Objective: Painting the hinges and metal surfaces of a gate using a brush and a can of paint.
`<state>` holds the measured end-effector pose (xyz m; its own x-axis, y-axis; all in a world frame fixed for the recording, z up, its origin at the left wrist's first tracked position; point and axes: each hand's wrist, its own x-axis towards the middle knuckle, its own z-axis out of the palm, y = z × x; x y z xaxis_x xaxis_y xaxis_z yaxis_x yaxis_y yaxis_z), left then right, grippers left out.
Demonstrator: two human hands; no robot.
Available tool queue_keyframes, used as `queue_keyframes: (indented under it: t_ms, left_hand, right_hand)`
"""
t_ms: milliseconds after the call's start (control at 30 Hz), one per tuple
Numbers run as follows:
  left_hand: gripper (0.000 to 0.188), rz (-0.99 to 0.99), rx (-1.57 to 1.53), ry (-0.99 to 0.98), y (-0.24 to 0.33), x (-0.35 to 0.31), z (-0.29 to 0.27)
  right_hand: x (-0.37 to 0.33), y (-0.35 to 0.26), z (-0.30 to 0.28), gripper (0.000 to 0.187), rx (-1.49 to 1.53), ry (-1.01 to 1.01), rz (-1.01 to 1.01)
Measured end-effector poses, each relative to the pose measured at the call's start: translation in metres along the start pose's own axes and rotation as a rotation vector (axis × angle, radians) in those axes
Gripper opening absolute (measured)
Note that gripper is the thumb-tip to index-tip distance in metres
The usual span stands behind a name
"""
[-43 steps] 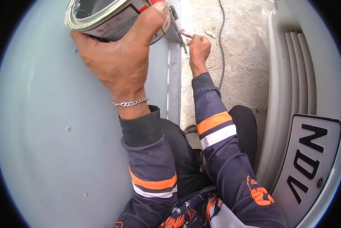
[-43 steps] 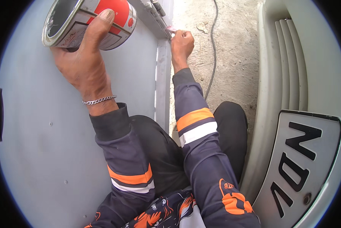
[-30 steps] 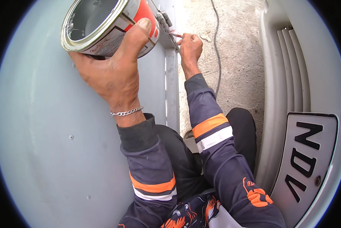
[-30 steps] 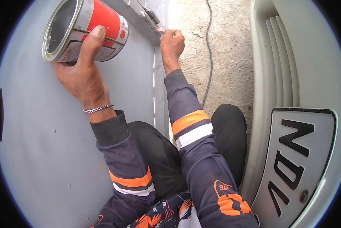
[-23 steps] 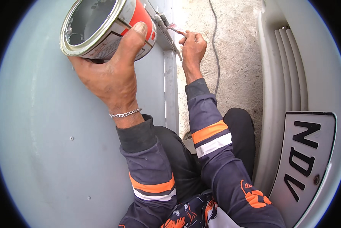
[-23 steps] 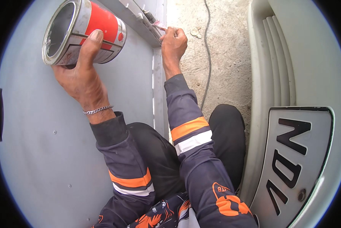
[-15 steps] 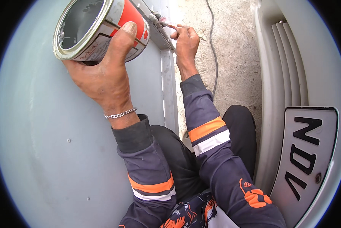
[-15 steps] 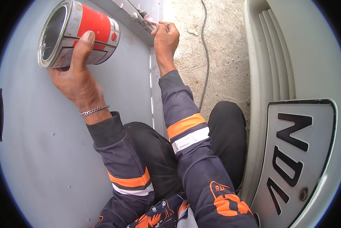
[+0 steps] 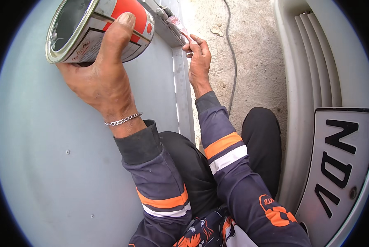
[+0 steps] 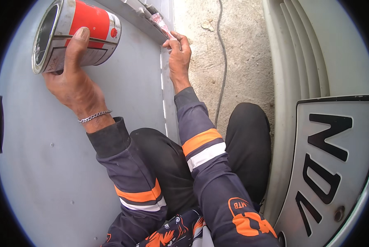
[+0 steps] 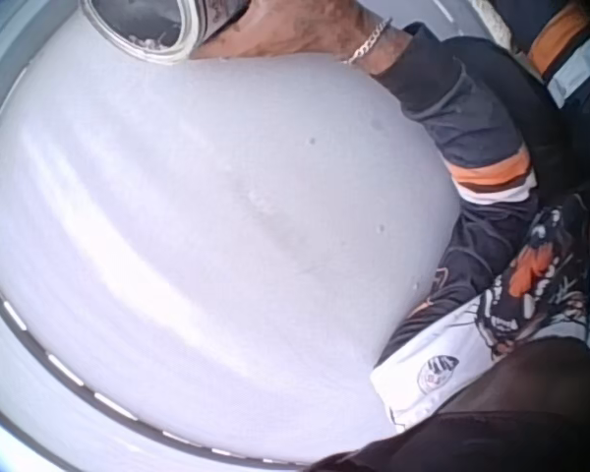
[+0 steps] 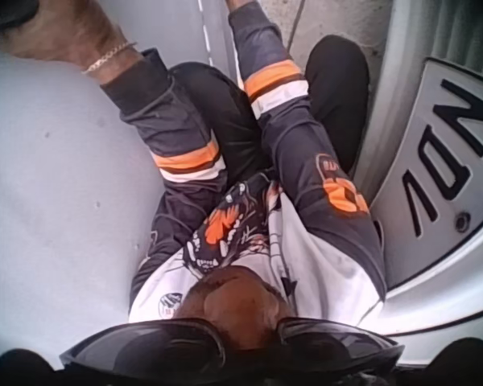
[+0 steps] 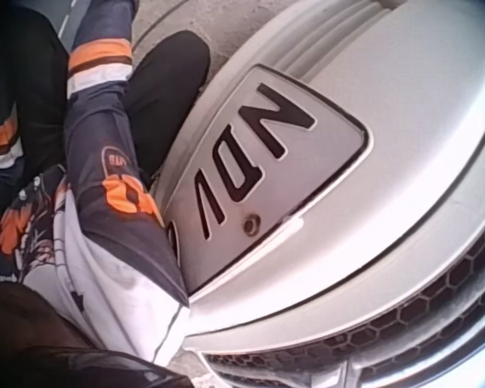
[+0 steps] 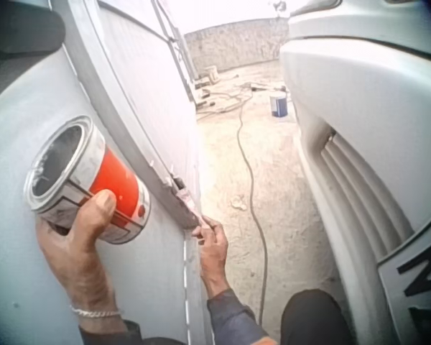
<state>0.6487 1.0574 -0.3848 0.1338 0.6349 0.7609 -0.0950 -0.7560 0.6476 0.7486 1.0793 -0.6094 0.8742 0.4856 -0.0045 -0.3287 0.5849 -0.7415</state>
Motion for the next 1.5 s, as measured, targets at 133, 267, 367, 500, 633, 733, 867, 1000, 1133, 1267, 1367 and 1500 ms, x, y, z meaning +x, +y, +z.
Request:
queue_keyframes:
  t_ms: [133, 267, 367, 500, 633, 733, 867, 1000, 1133, 1267, 1367, 1500]
  left_hand:
    - [0.066, -0.010, 0.017, 0.002, 0.002, 0.001, -0.001]
    - [0.067, -0.002, -0.001, -0.003, -0.001, 0.000, 0.003]
    - [0.066, 0.002, 0.008, 0.009, 0.002, 0.004, 0.002]
    - [0.061, -0.017, -0.025, -0.006, 0.003, 0.003, 0.005]
    - [0.060, 0.000, -0.007, -0.011, 0.003, 0.001, 0.006]
    - [0.060, 0.009, -0.027, 0.010, 0.001, 0.000, 0.007]
    - [0.059, 0.032, -0.086, -0.003, -0.006, 0.004, 0.006]
    - [0.059, 0.006, -0.068, -0.032, -0.003, 0.005, 0.006]
    - [0.059, 0.007, -0.062, -0.015, -0.002, 0.007, 0.006]
    - [0.061, 0.001, -0.065, -0.043, -0.002, 0.009, 0.003]
    - [0.064, -0.014, -0.044, -0.005, -0.003, 0.005, 0.004]
    - [0.064, -0.049, -0.056, 0.016, -0.002, 0.004, 0.003]
  right_hand:
    - [0.006, -0.009, 0.013, 0.033, -0.045, -0.100, -0.059]
    - [0.006, -0.001, -0.001, 0.034, -0.221, 0.001, -0.044]
    - [0.001, -0.006, 0.009, 0.035, -0.140, -0.035, -0.106]
    - [0.005, -0.014, 0.018, 0.032, -0.174, -0.079, -0.132]
    - [0.000, -0.012, 0.012, 0.031, -0.336, -0.007, -0.076]
    - [-0.001, -0.017, 0.015, 0.034, -0.282, 0.027, -0.107]
    - [0.005, -0.017, 0.017, 0.033, -0.191, -0.085, -0.162]
    - [0.008, -0.011, 0.002, 0.034, -0.269, -0.027, -0.031]
    - [0.009, -0.016, 0.005, 0.034, -0.068, -0.027, -0.098]
    - [0.015, -0.017, 0.002, 0.033, -0.227, -0.064, -0.009]
    - [0.027, -0.016, -0.015, 0.032, -0.200, 0.129, -0.101]
    - [0.052, -0.017, -0.010, 0.018, -0.269, 0.227, 0.013]
